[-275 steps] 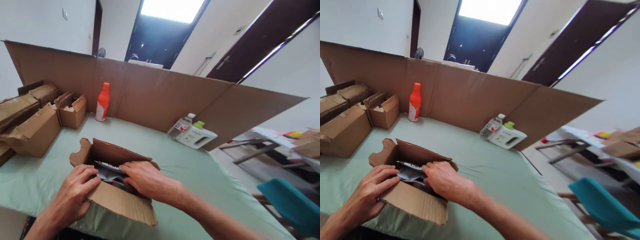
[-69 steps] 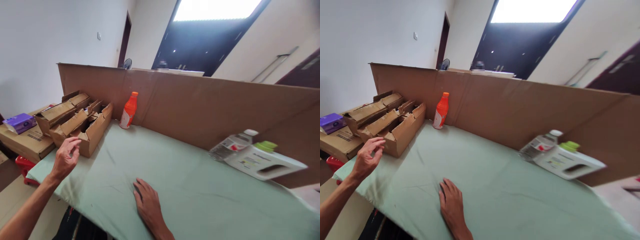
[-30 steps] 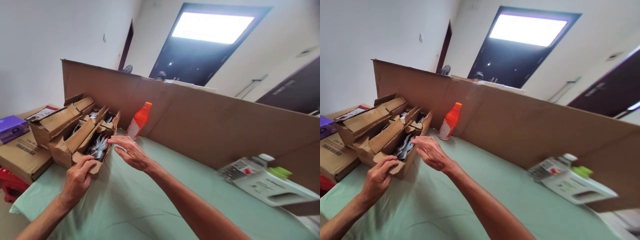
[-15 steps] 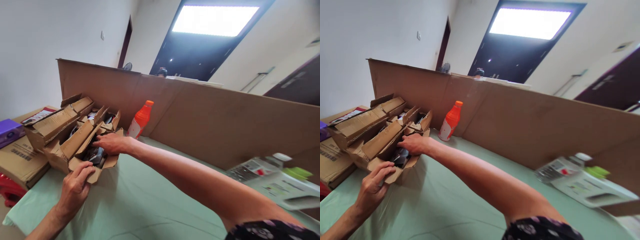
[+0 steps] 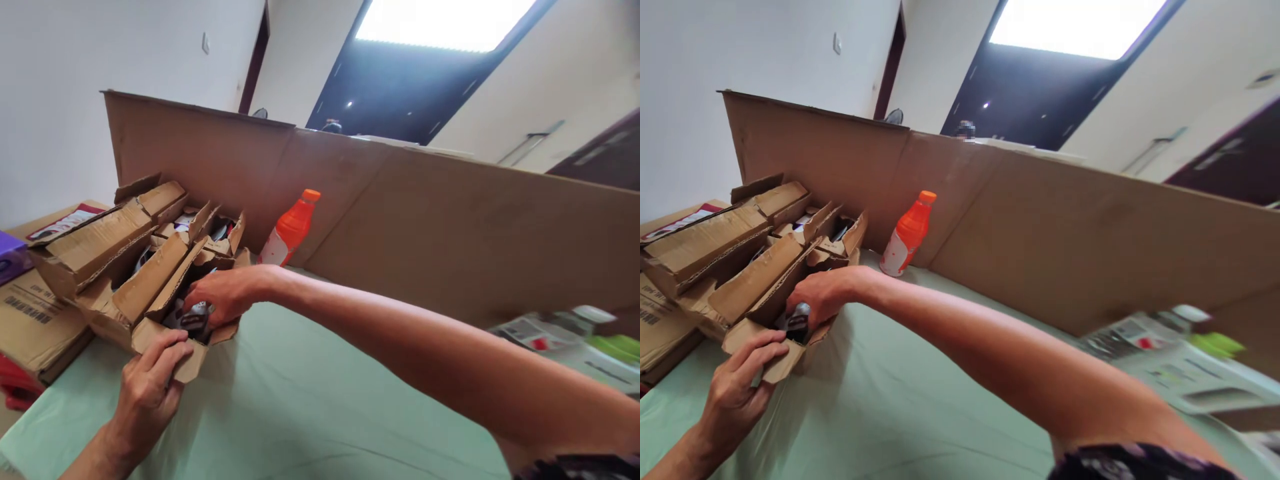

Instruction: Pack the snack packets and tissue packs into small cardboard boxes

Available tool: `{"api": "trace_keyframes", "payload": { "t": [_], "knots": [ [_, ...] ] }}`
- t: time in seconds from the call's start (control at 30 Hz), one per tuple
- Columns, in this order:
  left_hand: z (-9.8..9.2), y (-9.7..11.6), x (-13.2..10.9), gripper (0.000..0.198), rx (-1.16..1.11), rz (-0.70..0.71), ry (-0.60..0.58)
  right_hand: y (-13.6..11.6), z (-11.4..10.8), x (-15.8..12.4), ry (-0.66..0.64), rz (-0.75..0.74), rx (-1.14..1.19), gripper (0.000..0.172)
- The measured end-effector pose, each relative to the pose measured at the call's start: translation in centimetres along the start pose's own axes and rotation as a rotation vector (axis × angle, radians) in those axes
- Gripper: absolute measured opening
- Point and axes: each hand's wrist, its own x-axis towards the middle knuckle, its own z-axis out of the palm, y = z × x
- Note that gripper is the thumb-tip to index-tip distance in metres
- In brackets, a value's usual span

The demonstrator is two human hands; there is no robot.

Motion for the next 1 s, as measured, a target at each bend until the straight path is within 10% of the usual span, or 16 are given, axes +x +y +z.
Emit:
{"api": "trace_keyframes", "payload": {
  "t": [0.53,0.73,1.0],
  "knots": [
    [0.1,-0.3,-0.2,0.042,-0.019,0.016,0.017,2.6,3.6,3.9,0.085,0.0,-0.482,0.027],
    [0.1,-0.4,0.0,0.041,-0.011,0.008,0.021,2.3,1.5,3.0,0.15,0.014,-0.475,0.027],
    [-0.1,-1.0,0.5,0.042,0.02,0.01,0.025,2.8,-3.0,-8.6,0.975,0.181,-0.102,0.022]
  ]
}}
